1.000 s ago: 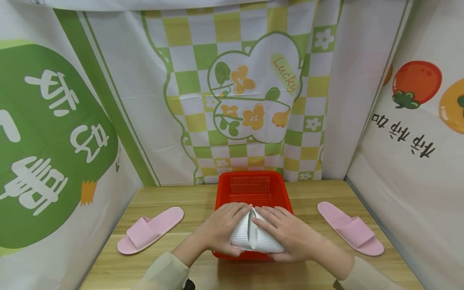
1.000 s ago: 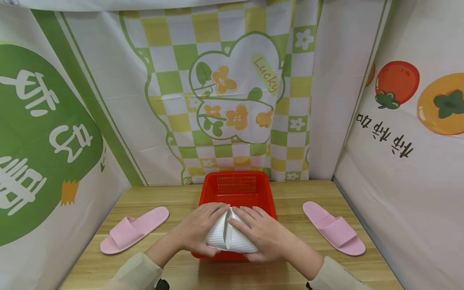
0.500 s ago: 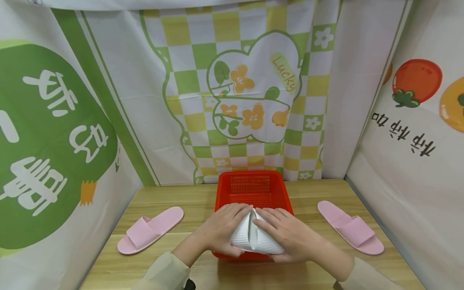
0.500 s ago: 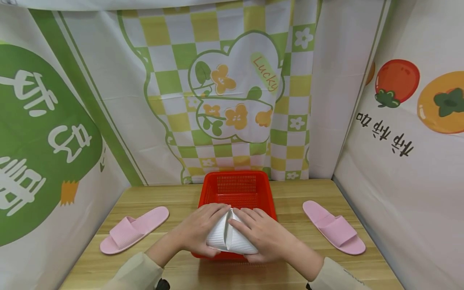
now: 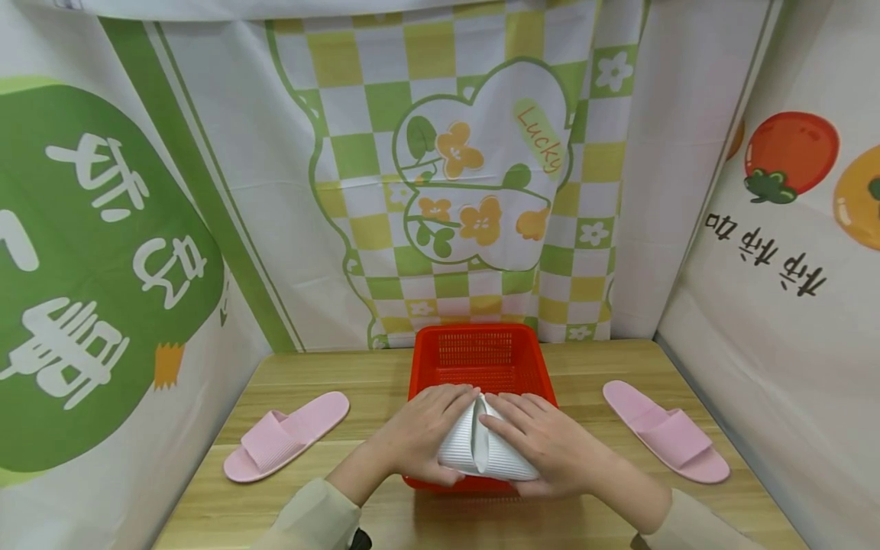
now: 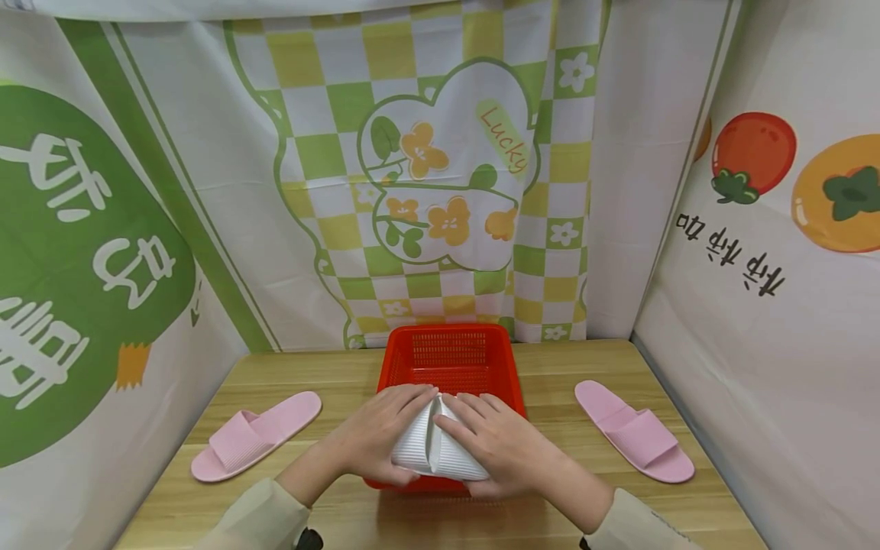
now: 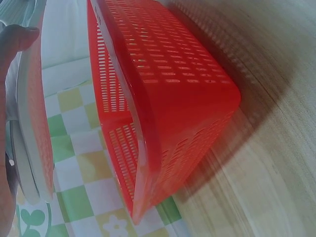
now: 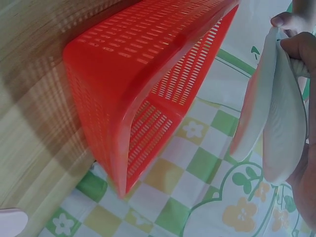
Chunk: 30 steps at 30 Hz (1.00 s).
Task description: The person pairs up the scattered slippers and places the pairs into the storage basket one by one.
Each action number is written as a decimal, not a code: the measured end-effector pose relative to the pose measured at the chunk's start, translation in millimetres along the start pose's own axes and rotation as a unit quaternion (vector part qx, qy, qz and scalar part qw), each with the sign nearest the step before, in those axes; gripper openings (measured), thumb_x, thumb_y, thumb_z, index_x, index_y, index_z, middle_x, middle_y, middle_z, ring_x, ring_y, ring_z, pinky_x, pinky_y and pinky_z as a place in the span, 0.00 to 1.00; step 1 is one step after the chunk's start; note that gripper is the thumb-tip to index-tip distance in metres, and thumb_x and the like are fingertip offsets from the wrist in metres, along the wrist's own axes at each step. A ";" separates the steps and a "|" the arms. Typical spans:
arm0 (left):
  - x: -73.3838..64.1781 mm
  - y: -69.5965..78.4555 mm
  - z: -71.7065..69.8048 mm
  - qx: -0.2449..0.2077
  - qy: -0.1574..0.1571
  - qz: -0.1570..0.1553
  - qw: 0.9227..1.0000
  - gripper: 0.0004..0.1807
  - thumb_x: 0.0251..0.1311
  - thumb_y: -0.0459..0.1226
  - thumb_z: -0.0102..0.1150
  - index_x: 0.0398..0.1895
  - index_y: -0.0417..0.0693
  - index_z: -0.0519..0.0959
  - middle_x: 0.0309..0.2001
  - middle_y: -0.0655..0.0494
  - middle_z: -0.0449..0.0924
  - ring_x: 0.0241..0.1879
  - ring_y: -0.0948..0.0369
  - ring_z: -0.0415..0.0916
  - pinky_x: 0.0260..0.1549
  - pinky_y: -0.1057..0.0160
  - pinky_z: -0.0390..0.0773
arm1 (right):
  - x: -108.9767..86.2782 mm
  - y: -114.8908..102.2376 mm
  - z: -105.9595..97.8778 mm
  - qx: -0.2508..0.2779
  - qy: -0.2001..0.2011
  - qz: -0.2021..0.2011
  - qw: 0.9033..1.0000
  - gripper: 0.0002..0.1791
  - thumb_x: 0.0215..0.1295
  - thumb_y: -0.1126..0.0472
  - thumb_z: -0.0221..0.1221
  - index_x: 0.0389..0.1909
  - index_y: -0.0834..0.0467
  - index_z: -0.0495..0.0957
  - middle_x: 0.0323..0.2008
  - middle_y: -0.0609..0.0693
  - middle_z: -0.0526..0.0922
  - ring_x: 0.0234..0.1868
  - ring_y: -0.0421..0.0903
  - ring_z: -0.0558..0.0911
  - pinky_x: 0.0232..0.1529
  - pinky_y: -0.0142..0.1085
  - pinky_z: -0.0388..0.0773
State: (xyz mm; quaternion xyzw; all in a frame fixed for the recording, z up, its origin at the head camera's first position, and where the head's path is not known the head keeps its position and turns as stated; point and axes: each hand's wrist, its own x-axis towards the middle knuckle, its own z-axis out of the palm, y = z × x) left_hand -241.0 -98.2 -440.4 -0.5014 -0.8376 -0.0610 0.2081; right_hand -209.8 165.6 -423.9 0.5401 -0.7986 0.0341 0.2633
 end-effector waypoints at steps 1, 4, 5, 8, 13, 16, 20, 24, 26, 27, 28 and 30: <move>0.0 0.0 0.4 0.001 0.002 0.002 1.000 0.57 0.42 0.60 0.65 0.72 0.40 0.56 0.66 0.49 0.64 0.63 0.55 0.63 0.64 0.55 0.63 | -0.1 -0.2 -0.4 0.001 -0.003 0.004 1.000 0.50 0.44 0.42 0.69 0.68 0.61 0.65 0.65 0.61 0.68 0.61 0.55 0.70 0.58 0.47 0.70; 0.3 0.1 0.7 0.003 0.005 0.003 1.000 0.57 0.42 0.60 0.65 0.72 0.40 0.56 0.66 0.49 0.64 0.63 0.54 0.63 0.64 0.55 0.63 | -0.3 -0.5 -0.6 0.005 -0.003 0.010 1.000 0.49 0.44 0.42 0.69 0.67 0.60 0.65 0.65 0.60 0.68 0.61 0.55 0.70 0.59 0.47 0.70; 0.4 0.0 0.7 0.002 0.006 0.004 1.000 0.57 0.42 0.60 0.65 0.72 0.40 0.56 0.66 0.49 0.63 0.63 0.54 0.63 0.63 0.54 0.63 | -0.3 -0.5 -0.5 0.007 0.001 0.010 1.000 0.49 0.43 0.43 0.69 0.67 0.61 0.66 0.65 0.60 0.68 0.61 0.55 0.71 0.58 0.47 0.70; 1.0 -0.3 0.4 0.000 0.006 0.003 1.000 0.57 0.42 0.60 0.65 0.72 0.40 0.56 0.66 0.49 0.63 0.63 0.54 0.63 0.63 0.54 0.63 | 0.1 0.0 -0.1 0.006 0.013 0.007 1.000 0.49 0.42 0.43 0.69 0.66 0.61 0.67 0.64 0.60 0.69 0.60 0.55 0.71 0.57 0.47 0.71; 1.6 -1.2 -0.6 -0.001 0.004 0.000 1.000 0.56 0.42 0.60 0.64 0.73 0.42 0.56 0.67 0.50 0.63 0.63 0.56 0.62 0.64 0.55 0.62 | 0.5 1.3 -0.2 -0.002 0.022 0.002 1.000 0.51 0.40 0.43 0.70 0.66 0.61 0.66 0.64 0.61 0.69 0.60 0.56 0.71 0.57 0.48 0.71; 1.7 -1.5 -0.9 0.000 0.004 -0.001 1.000 0.56 0.42 0.60 0.63 0.73 0.43 0.56 0.67 0.50 0.62 0.63 0.56 0.62 0.64 0.55 0.62 | 0.3 1.6 -0.3 -0.005 0.024 0.003 1.000 0.51 0.39 0.43 0.70 0.67 0.61 0.66 0.64 0.61 0.69 0.60 0.56 0.72 0.56 0.48 0.72; 2.2 -1.8 -1.6 0.001 0.010 0.000 1.000 0.55 0.42 0.60 0.64 0.73 0.43 0.56 0.68 0.51 0.61 0.64 0.56 0.61 0.64 0.54 0.61 | 0.6 2.2 -0.1 -0.006 0.033 -0.001 0.999 0.52 0.38 0.43 0.71 0.66 0.61 0.66 0.63 0.62 0.70 0.59 0.57 0.72 0.55 0.49 0.73; 2.5 -1.9 -2.4 0.003 0.016 0.001 1.000 0.55 0.42 0.60 0.64 0.72 0.43 0.57 0.68 0.51 0.61 0.65 0.56 0.60 0.65 0.54 0.61 | 1.2 2.7 -0.9 -0.012 0.039 -0.003 0.999 0.52 0.37 0.42 0.70 0.65 0.62 0.66 0.63 0.62 0.70 0.58 0.56 0.73 0.55 0.48 0.73; 2.4 -2.2 -2.1 0.005 0.019 0.002 1.000 0.55 0.42 0.60 0.64 0.72 0.43 0.57 0.69 0.50 0.61 0.66 0.55 0.59 0.65 0.54 0.60 | 1.2 2.9 -1.0 -0.015 0.040 -0.002 0.999 0.51 0.38 0.42 0.70 0.65 0.62 0.67 0.63 0.62 0.70 0.58 0.56 0.73 0.55 0.48 0.73; 2.6 -2.5 -1.8 0.006 0.023 0.004 1.000 0.55 0.42 0.60 0.63 0.72 0.43 0.57 0.69 0.50 0.61 0.66 0.55 0.59 0.65 0.54 0.60 | 1.1 3.0 -1.0 -0.016 0.040 -0.001 0.999 0.51 0.38 0.42 0.70 0.65 0.62 0.67 0.63 0.62 0.70 0.58 0.57 0.73 0.55 0.48 0.73; 2.6 -2.9 -1.5 0.007 0.026 0.006 1.000 0.55 0.42 0.60 0.63 0.72 0.43 0.58 0.69 0.50 0.61 0.66 0.55 0.59 0.65 0.54 0.60 | 0.9 3.1 -0.8 -0.017 0.041 0.000 0.999 0.51 0.38 0.42 0.70 0.65 0.62 0.67 0.63 0.62 0.70 0.58 0.57 0.73 0.55 0.48 0.73; 2.9 -3.4 -1.4 0.008 0.035 0.009 0.999 0.54 0.43 0.60 0.63 0.72 0.42 0.59 0.69 0.49 0.61 0.66 0.54 0.59 0.65 0.53 0.60 | 0.3 3.4 -0.4 -0.018 0.041 0.004 0.999 0.51 0.38 0.42 0.69 0.65 0.62 0.66 0.63 0.63 0.70 0.58 0.57 0.73 0.55 0.48 0.73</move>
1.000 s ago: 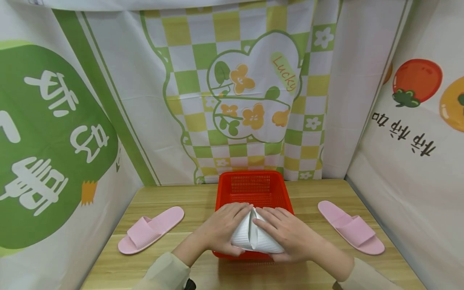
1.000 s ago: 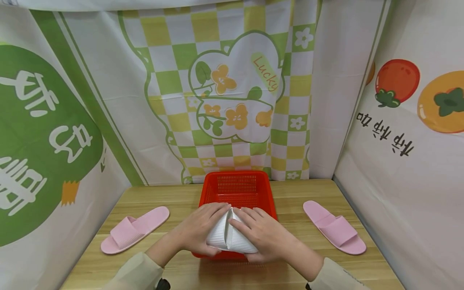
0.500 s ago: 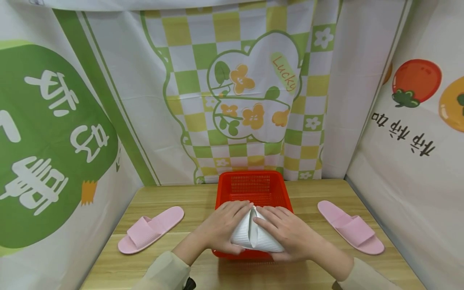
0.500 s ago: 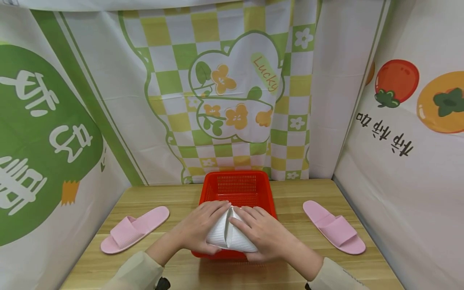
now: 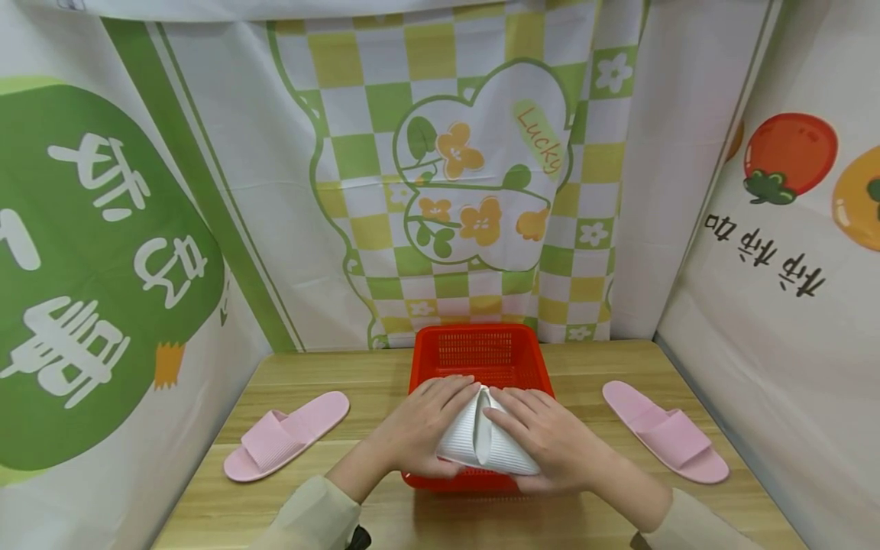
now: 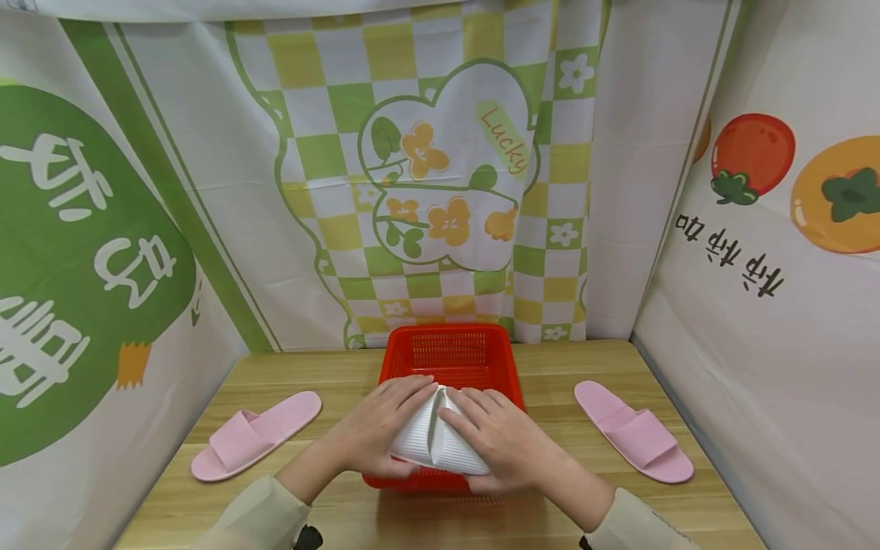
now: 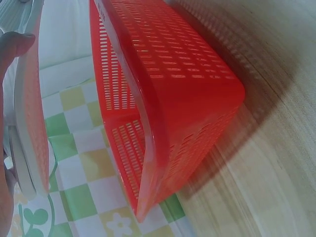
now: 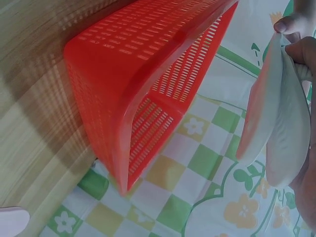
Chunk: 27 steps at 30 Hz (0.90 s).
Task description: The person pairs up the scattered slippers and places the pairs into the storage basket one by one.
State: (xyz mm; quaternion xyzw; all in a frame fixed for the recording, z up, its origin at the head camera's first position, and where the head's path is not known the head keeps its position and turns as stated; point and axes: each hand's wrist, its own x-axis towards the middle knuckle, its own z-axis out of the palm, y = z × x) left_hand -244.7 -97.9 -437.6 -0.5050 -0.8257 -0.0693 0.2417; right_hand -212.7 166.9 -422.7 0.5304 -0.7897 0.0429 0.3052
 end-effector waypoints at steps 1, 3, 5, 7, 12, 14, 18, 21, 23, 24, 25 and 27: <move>0.3 -0.3 0.1 0.001 0.005 0.002 1.000 0.53 0.43 0.59 0.63 0.71 0.42 0.59 0.68 0.48 0.61 0.66 0.54 0.59 0.65 0.53 0.60 | -0.4 0.2 0.2 0.000 0.000 0.002 1.000 0.51 0.39 0.42 0.69 0.65 0.62 0.66 0.62 0.63 0.70 0.58 0.57 0.73 0.55 0.48 0.73; 0.6 -0.5 -0.3 0.003 0.013 0.004 1.000 0.53 0.43 0.59 0.62 0.71 0.41 0.60 0.68 0.48 0.62 0.66 0.54 0.59 0.65 0.53 0.60 | -1.2 0.8 0.7 0.000 0.000 0.005 1.000 0.51 0.39 0.42 0.70 0.65 0.62 0.66 0.62 0.63 0.70 0.58 0.57 0.72 0.55 0.49 0.73; 0.9 -0.5 -1.3 0.006 0.017 0.003 1.000 0.52 0.44 0.59 0.62 0.70 0.41 0.61 0.68 0.48 0.62 0.66 0.54 0.59 0.65 0.53 0.60 | -1.9 1.3 1.3 0.001 0.000 0.008 1.000 0.51 0.39 0.42 0.70 0.64 0.62 0.66 0.62 0.63 0.70 0.58 0.58 0.72 0.55 0.49 0.72; 1.2 -0.4 -1.8 0.007 0.017 0.001 1.000 0.52 0.44 0.60 0.62 0.71 0.40 0.61 0.68 0.48 0.62 0.67 0.54 0.59 0.65 0.53 0.60 | -2.6 1.7 1.9 0.002 -0.001 0.010 1.000 0.51 0.39 0.42 0.70 0.64 0.62 0.66 0.62 0.63 0.70 0.59 0.58 0.72 0.56 0.49 0.72; 0.7 -0.3 -2.9 0.006 0.013 -0.009 1.000 0.53 0.44 0.60 0.63 0.71 0.41 0.59 0.69 0.48 0.61 0.67 0.54 0.58 0.64 0.51 0.60 | -4.0 2.5 3.4 0.002 0.000 0.014 1.000 0.50 0.38 0.43 0.70 0.64 0.62 0.66 0.63 0.64 0.70 0.58 0.58 0.72 0.56 0.49 0.72; -0.1 -0.6 -3.5 0.006 0.011 -0.016 1.000 0.54 0.44 0.61 0.63 0.72 0.42 0.58 0.70 0.48 0.60 0.67 0.54 0.58 0.65 0.50 0.60 | -4.1 2.5 4.0 0.000 0.002 0.017 1.000 0.50 0.38 0.43 0.70 0.63 0.63 0.67 0.63 0.64 0.70 0.58 0.58 0.72 0.55 0.49 0.72; -2.0 -1.5 -4.5 0.007 0.006 -0.030 1.000 0.55 0.44 0.62 0.63 0.73 0.44 0.58 0.70 0.49 0.59 0.68 0.54 0.57 0.65 0.50 0.59 | -4.4 2.6 5.2 -0.007 0.002 0.023 1.000 0.50 0.37 0.43 0.70 0.63 0.62 0.67 0.63 0.64 0.70 0.58 0.58 0.72 0.55 0.49 0.73; -3.3 -2.2 -5.3 0.006 0.006 -0.035 0.999 0.55 0.44 0.62 0.64 0.72 0.44 0.57 0.70 0.49 0.59 0.68 0.54 0.56 0.65 0.50 0.59 | -4.6 2.9 5.9 -0.012 0.002 0.028 1.000 0.50 0.36 0.43 0.70 0.62 0.62 0.67 0.62 0.64 0.70 0.57 0.58 0.73 0.55 0.49 0.73; -4.1 -2.7 -5.8 0.008 0.010 -0.036 0.999 0.55 0.44 0.62 0.64 0.72 0.43 0.57 0.70 0.48 0.59 0.68 0.54 0.57 0.65 0.49 0.59 | -4.7 3.1 6.0 -0.015 0.003 0.032 0.999 0.50 0.36 0.43 0.70 0.62 0.62 0.67 0.62 0.64 0.70 0.57 0.58 0.73 0.55 0.49 0.73; -4.6 -2.9 -6.1 0.010 0.013 -0.036 0.999 0.56 0.43 0.62 0.65 0.72 0.43 0.57 0.70 0.48 0.60 0.68 0.53 0.57 0.65 0.48 0.60 | -4.7 3.2 6.2 -0.014 0.004 0.033 0.999 0.50 0.36 0.43 0.70 0.62 0.62 0.68 0.62 0.64 0.70 0.57 0.58 0.73 0.55 0.50 0.73; -5.0 -3.2 -6.4 0.013 0.016 -0.036 0.999 0.56 0.43 0.62 0.65 0.72 0.43 0.58 0.70 0.48 0.60 0.68 0.53 0.57 0.64 0.48 0.60 | -4.8 3.2 6.3 -0.014 0.004 0.036 0.999 0.49 0.36 0.43 0.70 0.62 0.62 0.68 0.62 0.64 0.70 0.57 0.58 0.73 0.55 0.49 0.73; -6.1 -3.7 -6.7 0.019 0.025 -0.033 0.999 0.57 0.41 0.62 0.67 0.72 0.41 0.58 0.69 0.46 0.61 0.67 0.52 0.59 0.63 0.46 0.62 | -5.2 3.5 6.6 -0.016 0.003 0.042 0.999 0.49 0.37 0.43 0.69 0.62 0.62 0.68 0.62 0.64 0.70 0.58 0.58 0.73 0.55 0.49 0.73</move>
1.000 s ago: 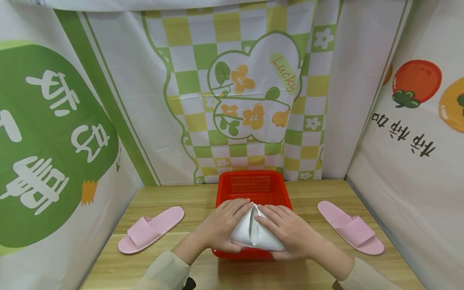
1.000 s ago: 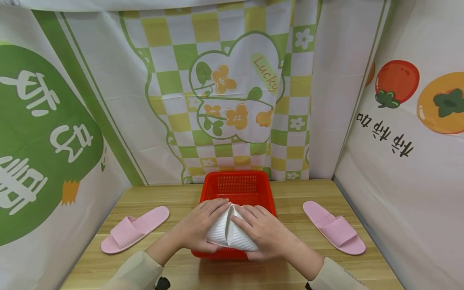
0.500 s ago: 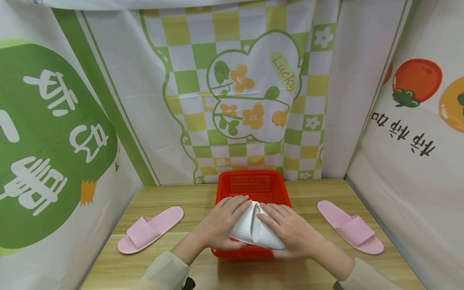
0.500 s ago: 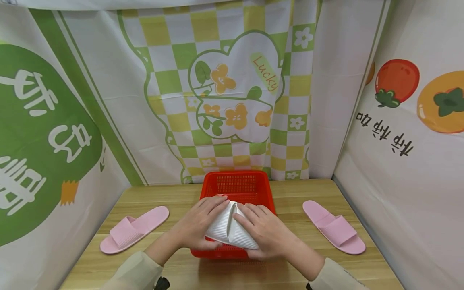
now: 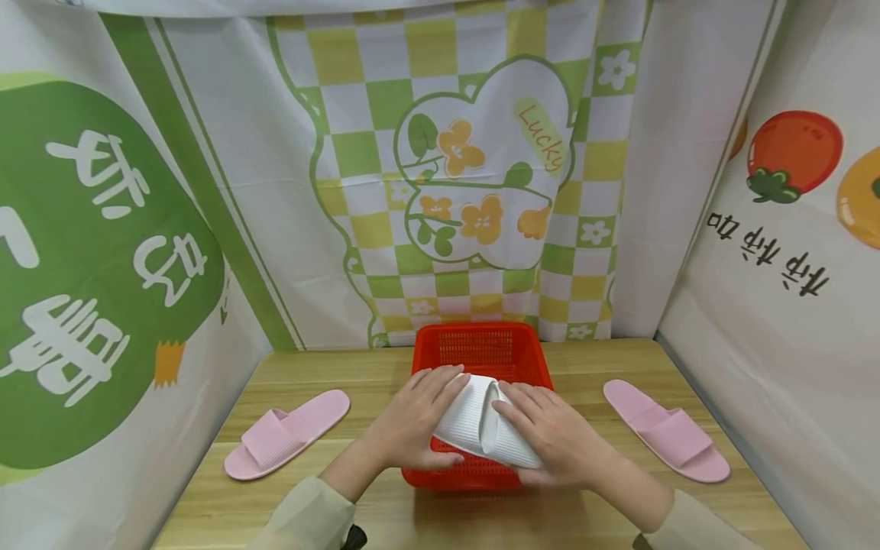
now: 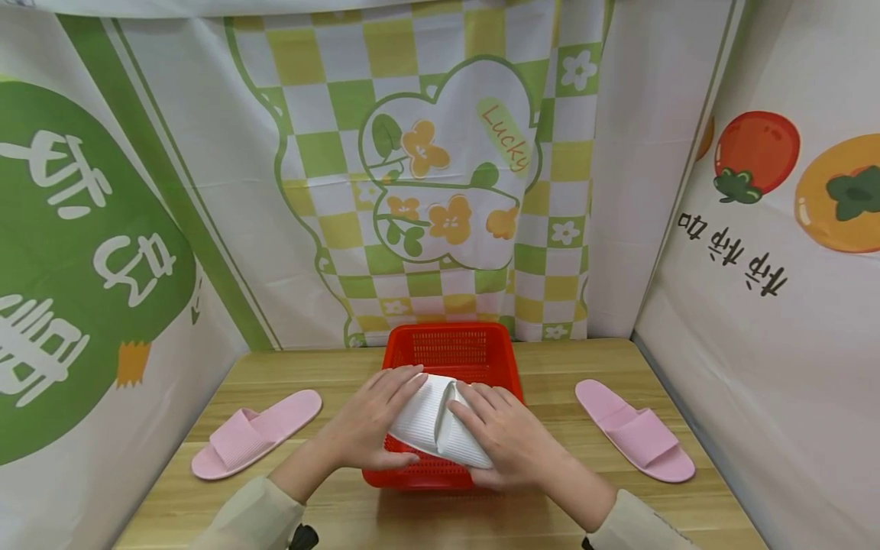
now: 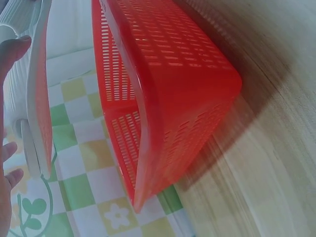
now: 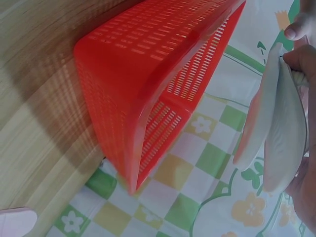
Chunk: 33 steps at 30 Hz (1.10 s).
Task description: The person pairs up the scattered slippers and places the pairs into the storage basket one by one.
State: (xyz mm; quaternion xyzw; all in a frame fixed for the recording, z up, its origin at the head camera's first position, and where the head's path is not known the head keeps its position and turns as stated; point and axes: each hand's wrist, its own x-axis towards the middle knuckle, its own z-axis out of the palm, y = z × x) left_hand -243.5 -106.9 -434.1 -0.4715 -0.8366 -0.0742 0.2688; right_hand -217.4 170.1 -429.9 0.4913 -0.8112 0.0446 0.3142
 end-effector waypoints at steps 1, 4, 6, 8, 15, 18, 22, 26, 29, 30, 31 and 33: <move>-0.4 -0.3 -0.2 0.004 0.004 0.002 1.000 0.58 0.40 0.62 0.68 0.72 0.41 0.58 0.69 0.46 0.61 0.67 0.52 0.59 0.63 0.46 0.62 | -0.3 0.3 0.2 0.000 0.000 0.003 1.000 0.49 0.37 0.43 0.69 0.62 0.63 0.68 0.62 0.64 0.70 0.58 0.58 0.73 0.56 0.50 0.73; -2.0 -1.3 -0.3 0.012 0.012 0.003 1.000 0.58 0.39 0.62 0.68 0.71 0.40 0.58 0.68 0.44 0.62 0.67 0.51 0.60 0.61 0.45 0.64 | -1.5 1.0 0.8 -0.008 -0.001 0.010 1.000 0.48 0.37 0.43 0.69 0.61 0.62 0.68 0.63 0.64 0.70 0.58 0.58 0.73 0.56 0.50 0.72; -3.4 -2.2 0.0 0.015 0.013 0.002 1.000 0.58 0.40 0.62 0.67 0.71 0.39 0.58 0.68 0.43 0.62 0.67 0.50 0.60 0.61 0.44 0.64 | -2.3 1.5 1.3 -0.012 -0.001 0.013 1.000 0.49 0.37 0.43 0.69 0.61 0.63 0.68 0.63 0.64 0.70 0.58 0.58 0.73 0.56 0.50 0.73; -5.4 -3.3 0.5 0.019 0.011 -0.003 1.000 0.58 0.42 0.63 0.66 0.72 0.40 0.57 0.68 0.43 0.62 0.66 0.50 0.60 0.61 0.44 0.64 | -2.9 1.7 1.2 -0.014 -0.001 0.018 1.000 0.49 0.36 0.43 0.69 0.61 0.62 0.69 0.62 0.64 0.70 0.58 0.59 0.73 0.55 0.50 0.73; -13.6 -8.0 0.7 0.028 0.020 -0.019 0.999 0.61 0.40 0.67 0.65 0.71 0.38 0.58 0.68 0.41 0.62 0.66 0.47 0.61 0.61 0.43 0.64 | -4.3 2.8 0.8 -0.019 -0.010 0.043 0.999 0.48 0.38 0.44 0.69 0.61 0.62 0.68 0.62 0.63 0.70 0.57 0.60 0.72 0.55 0.52 0.72; -17.6 -10.2 0.2 0.033 0.028 -0.021 0.999 0.63 0.38 0.68 0.67 0.71 0.36 0.59 0.68 0.39 0.62 0.65 0.45 0.62 0.60 0.42 0.64 | -4.6 3.5 0.6 -0.015 -0.012 0.056 0.998 0.47 0.39 0.44 0.68 0.61 0.62 0.68 0.62 0.64 0.69 0.57 0.60 0.72 0.55 0.53 0.72; -23.9 -13.6 1.2 0.032 0.032 -0.023 0.999 0.62 0.40 0.69 0.64 0.70 0.34 0.59 0.68 0.37 0.61 0.65 0.45 0.62 0.62 0.43 0.62 | -4.6 4.8 0.8 -0.018 -0.010 0.068 0.998 0.47 0.40 0.44 0.68 0.61 0.63 0.68 0.61 0.64 0.70 0.56 0.61 0.73 0.55 0.54 0.72; -30.9 -15.9 3.5 0.032 0.033 -0.032 0.998 0.62 0.40 0.69 0.65 0.70 0.33 0.60 0.68 0.37 0.62 0.65 0.44 0.62 0.64 0.44 0.59 | -5.0 6.9 3.1 -0.020 -0.001 0.073 0.997 0.48 0.38 0.44 0.68 0.61 0.64 0.67 0.60 0.65 0.71 0.56 0.61 0.73 0.55 0.53 0.71; -35.8 -16.5 4.5 0.036 0.029 -0.042 0.998 0.63 0.37 0.68 0.67 0.69 0.33 0.61 0.68 0.38 0.62 0.65 0.44 0.62 0.64 0.44 0.59 | -5.3 8.6 4.8 -0.020 0.006 0.079 0.997 0.48 0.38 0.44 0.68 0.62 0.64 0.67 0.59 0.66 0.71 0.55 0.62 0.73 0.55 0.54 0.71; -37.7 -16.7 5.2 0.037 0.026 -0.046 0.998 0.63 0.38 0.68 0.67 0.69 0.33 0.61 0.68 0.38 0.62 0.65 0.44 0.62 0.64 0.44 0.59 | -5.2 9.0 5.0 -0.021 0.006 0.082 0.996 0.48 0.38 0.45 0.68 0.62 0.64 0.66 0.59 0.66 0.71 0.55 0.62 0.73 0.55 0.54 0.71; -39.5 -17.0 6.0 0.038 0.021 -0.049 0.998 0.63 0.38 0.68 0.66 0.69 0.34 0.61 0.68 0.38 0.61 0.65 0.44 0.62 0.63 0.44 0.60 | -4.9 9.4 5.4 -0.020 0.007 0.086 0.996 0.48 0.38 0.45 0.69 0.62 0.64 0.66 0.59 0.66 0.71 0.55 0.62 0.73 0.54 0.54 0.71; -43.4 -17.0 7.6 0.036 0.010 -0.056 0.998 0.62 0.40 0.69 0.65 0.70 0.34 0.61 0.69 0.39 0.61 0.65 0.44 0.62 0.63 0.43 0.61 | -4.0 10.0 5.7 -0.018 0.009 0.092 0.996 0.48 0.39 0.45 0.69 0.62 0.65 0.66 0.59 0.66 0.71 0.55 0.62 0.73 0.54 0.54 0.71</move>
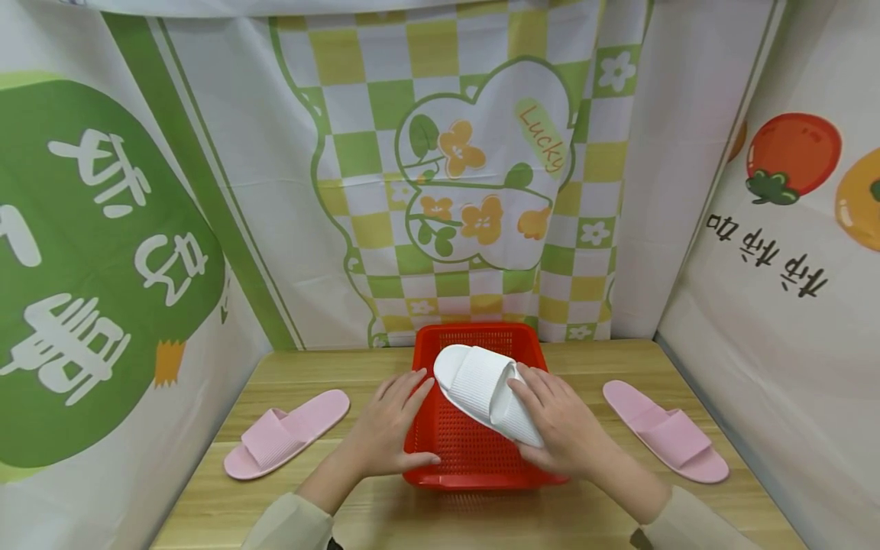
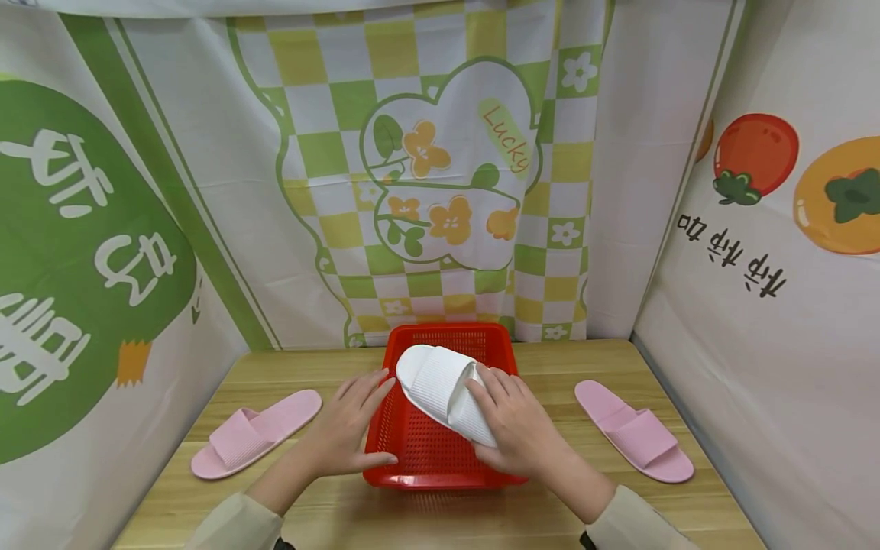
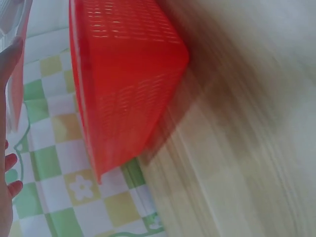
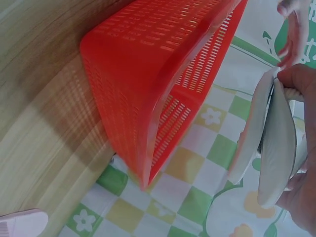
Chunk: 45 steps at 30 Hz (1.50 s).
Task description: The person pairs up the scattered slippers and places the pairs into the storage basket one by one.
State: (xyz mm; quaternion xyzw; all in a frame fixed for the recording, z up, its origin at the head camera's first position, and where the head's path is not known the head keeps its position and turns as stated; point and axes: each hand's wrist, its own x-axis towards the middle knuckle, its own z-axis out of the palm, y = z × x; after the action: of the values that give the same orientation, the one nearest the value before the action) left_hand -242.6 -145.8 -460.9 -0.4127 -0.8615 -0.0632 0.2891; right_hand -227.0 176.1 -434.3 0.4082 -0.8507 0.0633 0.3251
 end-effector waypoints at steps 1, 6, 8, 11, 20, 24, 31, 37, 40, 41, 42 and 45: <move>-1.9 -0.3 1.3 -0.001 -0.007 -0.003 1.000 0.61 0.40 0.69 0.65 0.70 0.34 0.61 0.69 0.39 0.61 0.65 0.44 0.62 0.62 0.43 0.61 | 0.5 0.1 0.1 0.001 0.000 0.003 1.000 0.48 0.39 0.45 0.69 0.62 0.65 0.66 0.59 0.66 0.71 0.55 0.62 0.73 0.55 0.54 0.71; -10.7 -0.4 7.3 -0.008 -0.039 -0.023 0.999 0.60 0.43 0.68 0.64 0.71 0.36 0.60 0.69 0.40 0.61 0.66 0.45 0.61 0.63 0.42 0.60 | 2.4 -0.2 1.7 0.006 0.001 0.018 1.000 0.47 0.39 0.47 0.69 0.61 0.65 0.66 0.59 0.66 0.71 0.54 0.62 0.73 0.54 0.55 0.72; -13.4 0.1 9.6 -0.013 -0.045 -0.029 0.998 0.60 0.43 0.67 0.65 0.71 0.36 0.61 0.69 0.40 0.61 0.66 0.44 0.61 0.63 0.42 0.60 | 2.8 -0.5 2.8 0.007 0.001 0.026 1.000 0.46 0.40 0.47 0.69 0.60 0.65 0.67 0.59 0.67 0.70 0.54 0.62 0.73 0.54 0.55 0.72; -17.5 0.7 12.6 -0.012 -0.053 -0.034 0.998 0.59 0.44 0.68 0.63 0.70 0.35 0.62 0.69 0.40 0.61 0.66 0.44 0.61 0.63 0.42 0.60 | 3.8 -1.3 4.6 0.007 0.001 0.038 0.999 0.46 0.40 0.47 0.69 0.60 0.65 0.66 0.59 0.66 0.70 0.54 0.62 0.73 0.53 0.55 0.72; -28.7 -0.7 21.5 -0.015 -0.065 -0.042 0.997 0.59 0.48 0.73 0.52 0.68 0.33 0.64 0.68 0.38 0.63 0.66 0.44 0.62 0.63 0.43 0.62 | 8.3 -2.9 9.8 0.011 0.002 0.081 0.997 0.46 0.39 0.48 0.69 0.60 0.65 0.66 0.59 0.67 0.70 0.55 0.62 0.73 0.52 0.55 0.73; -32.2 -1.6 25.2 -0.016 -0.061 -0.045 0.997 0.59 0.51 0.76 0.43 0.67 0.32 0.65 0.67 0.37 0.64 0.66 0.44 0.62 0.64 0.44 0.60 | 9.2 -3.5 11.8 0.010 -0.003 0.097 0.995 0.46 0.39 0.48 0.69 0.60 0.65 0.66 0.59 0.68 0.70 0.55 0.62 0.73 0.53 0.55 0.73; -39.5 -4.6 32.0 -0.020 -0.061 -0.046 0.997 0.59 0.51 0.76 0.42 0.66 0.31 0.66 0.66 0.36 0.65 0.66 0.43 0.62 0.64 0.43 0.59 | 11.9 -5.0 16.1 0.010 -0.006 0.118 0.993 0.47 0.38 0.47 0.70 0.59 0.65 0.66 0.59 0.68 0.71 0.54 0.62 0.74 0.53 0.54 0.73; -45.5 -5.2 35.5 -0.023 -0.082 -0.055 0.995 0.60 0.52 0.76 0.38 0.66 0.30 0.66 0.67 0.36 0.64 0.67 0.44 0.60 0.65 0.44 0.57 | 14.2 -5.9 22.1 0.003 -0.003 0.127 0.992 0.48 0.37 0.46 0.70 0.59 0.66 0.66 0.58 0.66 0.70 0.53 0.61 0.75 0.51 0.54 0.74; -47.2 -4.7 36.4 -0.025 -0.087 -0.056 0.994 0.58 0.54 0.75 0.39 0.66 0.30 0.67 0.67 0.36 0.64 0.67 0.44 0.60 0.65 0.43 0.58 | 15.2 -5.8 25.3 -0.003 0.004 0.130 0.991 0.48 0.36 0.46 0.70 0.59 0.66 0.66 0.58 0.66 0.71 0.52 0.61 0.75 0.49 0.54 0.75; -47.6 -4.5 36.6 -0.025 -0.089 -0.056 0.994 0.58 0.54 0.75 0.39 0.65 0.30 0.67 0.67 0.36 0.64 0.67 0.44 0.60 0.64 0.43 0.58 | 15.7 -5.6 26.4 -0.005 0.007 0.132 0.991 0.48 0.36 0.46 0.70 0.59 0.66 0.66 0.57 0.66 0.71 0.52 0.61 0.75 0.49 0.54 0.76; -47.9 -4.4 36.6 -0.026 -0.092 -0.057 0.994 0.57 0.55 0.74 0.40 0.65 0.30 0.67 0.67 0.36 0.64 0.67 0.44 0.60 0.64 0.43 0.58 | 16.2 -5.4 27.5 -0.007 0.011 0.133 0.991 0.48 0.36 0.46 0.71 0.59 0.66 0.66 0.57 0.66 0.71 0.51 0.62 0.75 0.48 0.54 0.76; -48.2 -3.9 36.3 -0.029 -0.098 -0.058 0.993 0.57 0.55 0.74 0.40 0.65 0.30 0.67 0.68 0.37 0.63 0.68 0.44 0.59 0.65 0.44 0.57 | 18.5 -4.6 30.6 -0.009 0.020 0.140 0.990 0.48 0.36 0.46 0.71 0.59 0.67 0.66 0.56 0.67 0.72 0.51 0.62 0.75 0.47 0.55 0.76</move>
State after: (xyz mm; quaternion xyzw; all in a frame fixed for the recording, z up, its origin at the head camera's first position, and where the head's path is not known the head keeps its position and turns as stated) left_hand -238.0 -168.3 -516.8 -0.3739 -0.9062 -0.0639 0.1868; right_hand -247.3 149.6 -447.7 0.2808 -0.8932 0.1086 0.3341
